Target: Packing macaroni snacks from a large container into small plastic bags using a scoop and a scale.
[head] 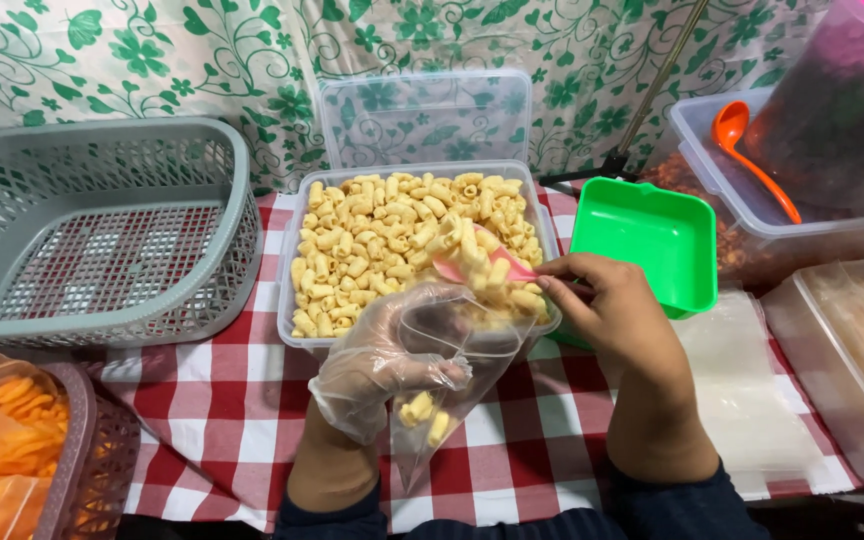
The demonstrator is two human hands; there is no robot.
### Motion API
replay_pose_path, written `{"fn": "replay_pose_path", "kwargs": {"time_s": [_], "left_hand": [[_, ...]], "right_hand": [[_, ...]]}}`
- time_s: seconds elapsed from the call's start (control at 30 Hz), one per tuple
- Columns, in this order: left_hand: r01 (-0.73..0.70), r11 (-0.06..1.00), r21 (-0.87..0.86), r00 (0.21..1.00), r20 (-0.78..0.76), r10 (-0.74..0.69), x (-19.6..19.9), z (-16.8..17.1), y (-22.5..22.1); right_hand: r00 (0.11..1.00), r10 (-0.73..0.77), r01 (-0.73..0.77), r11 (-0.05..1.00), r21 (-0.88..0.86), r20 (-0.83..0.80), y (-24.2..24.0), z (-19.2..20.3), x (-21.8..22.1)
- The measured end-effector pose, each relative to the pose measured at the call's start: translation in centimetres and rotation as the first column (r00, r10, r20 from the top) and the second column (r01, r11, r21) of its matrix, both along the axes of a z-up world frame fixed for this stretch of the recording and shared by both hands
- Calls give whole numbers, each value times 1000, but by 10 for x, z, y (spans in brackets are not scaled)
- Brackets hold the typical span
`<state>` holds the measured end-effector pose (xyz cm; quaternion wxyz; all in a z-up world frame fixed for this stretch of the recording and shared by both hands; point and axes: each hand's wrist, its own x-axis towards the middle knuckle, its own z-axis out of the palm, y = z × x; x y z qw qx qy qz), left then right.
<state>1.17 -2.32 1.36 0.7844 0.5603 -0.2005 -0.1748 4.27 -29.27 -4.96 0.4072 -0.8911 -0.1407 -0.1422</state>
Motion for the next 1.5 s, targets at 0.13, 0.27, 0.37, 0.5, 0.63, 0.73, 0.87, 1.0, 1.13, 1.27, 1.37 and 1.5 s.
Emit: {"fn": "replay_pose_path", "kwargs": {"time_s": [0.13, 0.27, 0.37, 0.5, 0.63, 0.73, 0.87, 1.0, 1.13, 1.27, 1.37, 1.5], "left_hand": [[39, 999, 5, 999, 18, -39, 4, -7, 5], [33, 998, 51, 997, 65, -36, 10, -21, 13], [27, 999, 18, 997, 72, -28, 11, -29, 15], [19, 999, 33, 996, 82, -21, 13, -32, 18], [-40, 998, 52, 994, 108, 34, 13, -36, 22], [-78, 992, 96, 987, 145, 64, 8, -26, 22], [-124, 923, 363, 992, 78, 103, 9, -22, 17], [-137, 912, 387, 989, -4, 150, -3, 2, 13], [-181, 857, 483, 972, -44, 230, -3, 3, 14], [-197, 932, 303, 975, -43, 220, -13, 10, 9], [-250, 920, 301, 965, -7, 264, -10, 1, 5], [-227, 940, 256, 957, -118, 264, -17, 15, 7]], "right_hand": [[1000, -15, 15, 1000, -13, 8, -4, 8, -1], [999, -38, 38, 999, -11, 9, -7, 18, -3], [999, -51, 51, 999, 2, -7, -9, 27, -4], [998, -62, 62, 998, 15, -14, -16, 29, -5], [998, -61, 61, 998, 12, -22, -18, 37, -7], [997, -58, 59, 998, 13, -54, -19, 45, -11], [1000, 12, -13, 997, -78, -7, -24, 59, -14], [1000, 20, -22, 992, -126, -19, -26, 78, -15], [998, 21, -30, 989, -148, -61, -28, 97, -17], [998, 16, -29, 976, -217, -60, -36, 111, -19], [996, 39, -56, 975, -217, -81, -30, 125, -24], [996, 20, -47, 951, -305, -92, -28, 131, -23]]}}
